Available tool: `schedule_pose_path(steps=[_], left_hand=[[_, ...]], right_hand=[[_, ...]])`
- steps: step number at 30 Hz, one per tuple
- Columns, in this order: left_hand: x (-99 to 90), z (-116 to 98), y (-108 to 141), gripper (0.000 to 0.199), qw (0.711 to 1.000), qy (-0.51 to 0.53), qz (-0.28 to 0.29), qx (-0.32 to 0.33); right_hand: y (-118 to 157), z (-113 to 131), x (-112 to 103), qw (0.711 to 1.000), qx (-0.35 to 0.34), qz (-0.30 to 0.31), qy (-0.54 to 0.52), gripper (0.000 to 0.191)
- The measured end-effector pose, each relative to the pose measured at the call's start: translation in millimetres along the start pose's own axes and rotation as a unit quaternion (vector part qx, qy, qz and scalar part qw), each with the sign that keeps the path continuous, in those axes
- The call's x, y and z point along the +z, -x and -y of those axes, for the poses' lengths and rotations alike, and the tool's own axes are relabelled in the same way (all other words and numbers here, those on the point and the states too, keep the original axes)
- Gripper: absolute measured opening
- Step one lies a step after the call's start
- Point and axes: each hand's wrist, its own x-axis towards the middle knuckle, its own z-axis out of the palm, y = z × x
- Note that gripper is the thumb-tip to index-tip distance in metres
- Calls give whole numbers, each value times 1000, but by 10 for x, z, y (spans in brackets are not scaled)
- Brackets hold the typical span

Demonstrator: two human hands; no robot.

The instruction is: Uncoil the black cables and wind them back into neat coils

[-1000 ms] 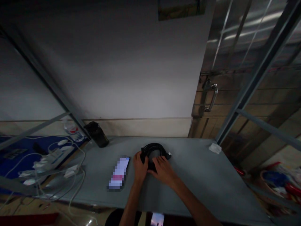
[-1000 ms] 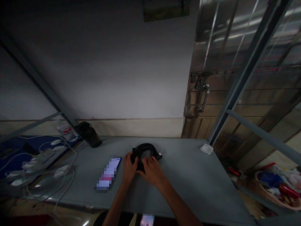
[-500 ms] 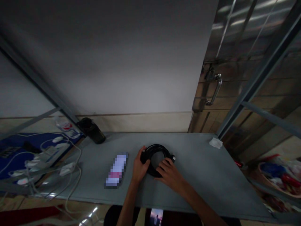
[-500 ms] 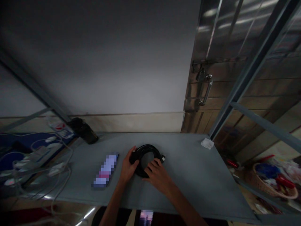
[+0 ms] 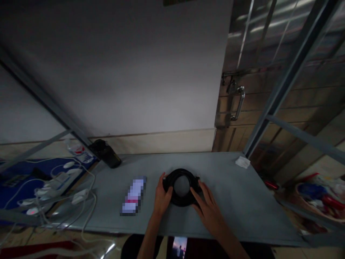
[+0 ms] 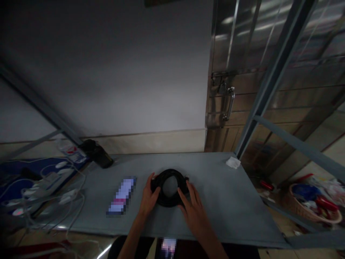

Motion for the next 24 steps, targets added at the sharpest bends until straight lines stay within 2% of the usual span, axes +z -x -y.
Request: schedule_pose_path(steps=[5,9,12,16,20,24], left_hand=[[143,-31,356,86,998,18,-56,-22],[256,-118,534,78,996,27,-60,-57],[428,-179,575,71,997,23,-50,-57],[752,-243,483,65,999,-5,-31,-5],[1010,-336,198,61,998,-53,-23,19],[1187,-443,-82,52,997,-58,25,50]], right_hand=[[336,-184,-82,996,68,-59,2,82],[579,-240,-169,997,62,-35,-12,86],[619,-225,-224,996,79,-32,-14,89],[524,-317,-259,993,108,-48,-15,95],[438,-519,-321,989,133,-44,-40,91],[404,-642,-407,985,149,-47,-69,86]])
